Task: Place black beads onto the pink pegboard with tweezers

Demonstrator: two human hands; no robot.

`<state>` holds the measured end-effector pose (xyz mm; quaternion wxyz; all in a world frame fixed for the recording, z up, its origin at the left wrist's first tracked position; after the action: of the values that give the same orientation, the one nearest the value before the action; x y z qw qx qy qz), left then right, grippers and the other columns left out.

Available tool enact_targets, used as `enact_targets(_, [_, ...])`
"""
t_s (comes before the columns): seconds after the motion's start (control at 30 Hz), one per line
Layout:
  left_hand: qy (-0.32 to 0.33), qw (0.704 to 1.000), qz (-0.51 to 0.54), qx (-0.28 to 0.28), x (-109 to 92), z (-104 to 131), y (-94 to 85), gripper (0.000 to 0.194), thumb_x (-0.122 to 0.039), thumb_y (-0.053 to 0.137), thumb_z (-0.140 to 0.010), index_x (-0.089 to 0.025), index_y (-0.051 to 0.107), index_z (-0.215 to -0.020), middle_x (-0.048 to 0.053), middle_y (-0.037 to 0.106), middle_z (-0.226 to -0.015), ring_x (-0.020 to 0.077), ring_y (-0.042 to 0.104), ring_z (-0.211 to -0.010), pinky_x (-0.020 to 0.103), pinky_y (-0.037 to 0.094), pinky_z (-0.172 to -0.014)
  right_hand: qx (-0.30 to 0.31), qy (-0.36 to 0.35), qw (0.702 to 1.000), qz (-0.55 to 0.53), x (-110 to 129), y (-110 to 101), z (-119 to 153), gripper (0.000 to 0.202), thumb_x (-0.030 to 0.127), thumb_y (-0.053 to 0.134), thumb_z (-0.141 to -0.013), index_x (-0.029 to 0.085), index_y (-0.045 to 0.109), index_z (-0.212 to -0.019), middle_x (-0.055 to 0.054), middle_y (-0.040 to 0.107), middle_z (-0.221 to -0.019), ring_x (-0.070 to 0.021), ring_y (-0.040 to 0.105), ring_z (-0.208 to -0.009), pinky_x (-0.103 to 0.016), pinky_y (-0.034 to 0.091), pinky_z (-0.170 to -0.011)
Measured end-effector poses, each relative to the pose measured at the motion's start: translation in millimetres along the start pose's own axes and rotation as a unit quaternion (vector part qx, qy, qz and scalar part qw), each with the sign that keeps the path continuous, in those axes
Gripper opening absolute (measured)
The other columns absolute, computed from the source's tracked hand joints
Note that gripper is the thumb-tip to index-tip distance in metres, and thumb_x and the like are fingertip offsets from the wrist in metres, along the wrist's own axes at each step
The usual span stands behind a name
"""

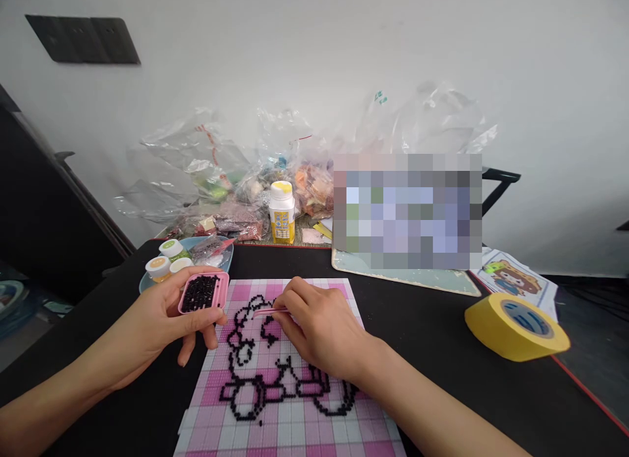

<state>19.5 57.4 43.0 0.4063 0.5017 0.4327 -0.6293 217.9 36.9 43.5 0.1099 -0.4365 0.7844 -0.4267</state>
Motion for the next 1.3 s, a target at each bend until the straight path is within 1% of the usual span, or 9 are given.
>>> enact_targets(0.1, [0.003, 1.0, -0.016, -0.006, 0.4, -0.4, -0.9, 0.048, -0.035, 0.08, -0.081, -0.02, 0.052, -0.116, 0.001, 0.075, -0.067, 0.0201, 0.074, -0.057, 0.017, 0.046, -0.035, -0.008, 0.006, 1.0, 0.01, -0.7, -0.5, 0.2, 0.019, 0.022, 0.047, -0.103, 0.017, 0.061, -0.092, -0.003, 0.065, -0.083, -0.0105, 0.058, -0.062, -0.022, 0.042, -0.053])
enact_targets(0.2, [0.008, 0.999, -0.03, -0.011, 1.2, -1.2, -2.3, 0.048, -0.037, 0.08, -0.08, -0.02, 0.052, -0.115, 0.002, 0.076, -0.068, 0.0209, 0.075, -0.057, 0.019, 0.049, -0.038, -0.008, 0.007, 1.0, 0.013, -0.3, 1.1, 0.2, 0.019, 0.022, 0.046, -0.103, 0.017, 0.061, -0.092, -0.003, 0.065, -0.083, -0.0108, 0.058, -0.062, -0.022, 0.041, -0.052])
enact_targets(0.47, [0.005, 0.999, -0.041, -0.005, 3.0, 0.1, -2.7, 0.047, -0.036, 0.078, -0.082, -0.019, 0.051, -0.117, 0.001, 0.077, -0.067, 0.0156, 0.07, -0.049, 0.019, 0.051, -0.041, -0.004, 0.004, 1.0, 0.011, 5.5, 9.2, -3.4, 0.02, 0.022, 0.046, -0.103, 0.016, 0.063, -0.093, -0.004, 0.065, -0.084, -0.013, 0.06, -0.065, -0.024, 0.041, -0.053])
enact_targets(0.67, [0.005, 0.999, -0.038, -0.005, 4.3, -0.6, -2.8, 0.048, -0.037, 0.079, -0.083, -0.019, 0.051, -0.118, 0.0, 0.076, -0.065, 0.0132, 0.067, -0.045, 0.017, 0.048, -0.041, 0.004, 0.01, 1.0, 0.02, 5.4, 13.5, -3.7, 0.022, 0.022, 0.045, -0.103, 0.016, 0.063, -0.093, -0.004, 0.066, -0.084, -0.0137, 0.06, -0.064, -0.025, 0.039, -0.051])
enact_targets(0.8, [0.002, 0.999, -0.041, -0.008, 3.8, -1.3, -2.2, 0.049, -0.037, 0.079, -0.082, -0.019, 0.051, -0.118, -0.002, 0.075, -0.066, 0.0087, 0.058, -0.036, 0.018, 0.048, -0.04, 0.004, 0.012, 1.0, 0.024, 3.5, 13.8, -2.4, 0.022, 0.023, 0.045, -0.103, 0.015, 0.063, -0.093, -0.004, 0.066, -0.084, -0.0137, 0.06, -0.064, -0.025, 0.039, -0.051])
enact_targets(0.93, [-0.005, 0.999, -0.036, -0.012, 3.8, -2.2, -2.2, 0.052, -0.037, 0.08, -0.081, -0.019, 0.051, -0.119, -0.002, 0.075, -0.066, 0.0081, 0.055, -0.034, 0.018, 0.048, -0.039, 0.005, 0.011, 1.0, 0.026, 3.2, 13.2, -2.2, 0.021, 0.022, 0.047, -0.103, 0.015, 0.064, -0.093, -0.004, 0.065, -0.084, -0.0144, 0.06, -0.062, -0.026, 0.039, -0.05])
enact_targets(1.17, [-0.001, 1.0, -0.031, 0.005, 4.6, -0.5, -2.1, 0.051, -0.036, 0.077, -0.083, -0.017, 0.049, -0.121, 0.002, 0.078, -0.064, 0.0084, 0.059, -0.037, 0.015, 0.046, -0.041, 0.007, 0.012, 1.0, 0.021, 3.4, 13.1, -2.0, 0.02, 0.02, 0.047, -0.102, 0.015, 0.063, -0.092, -0.004, 0.065, -0.083, -0.0144, 0.06, -0.064, -0.025, 0.041, -0.052])
enact_targets(1.3, [-0.003, 1.0, -0.024, 0.005, 5.3, 0.3, -2.0, 0.051, -0.036, 0.078, -0.083, -0.017, 0.048, -0.121, 0.001, 0.077, -0.063, 0.0086, 0.059, -0.037, 0.014, 0.046, -0.04, 0.005, 0.011, 1.0, 0.022, 3.2, 13.6, -1.7, 0.02, 0.021, 0.047, -0.102, 0.015, 0.063, -0.091, -0.004, 0.065, -0.083, -0.0146, 0.06, -0.064, -0.026, 0.041, -0.052])
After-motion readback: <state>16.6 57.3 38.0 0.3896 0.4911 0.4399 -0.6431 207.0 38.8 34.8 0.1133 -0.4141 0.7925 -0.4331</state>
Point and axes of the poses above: each hand's wrist, its own z-axis away from the middle knuckle, its own y-axis out of the palm, x = y × z, the point moved 6 cm from there along -z, towards the middle knuckle
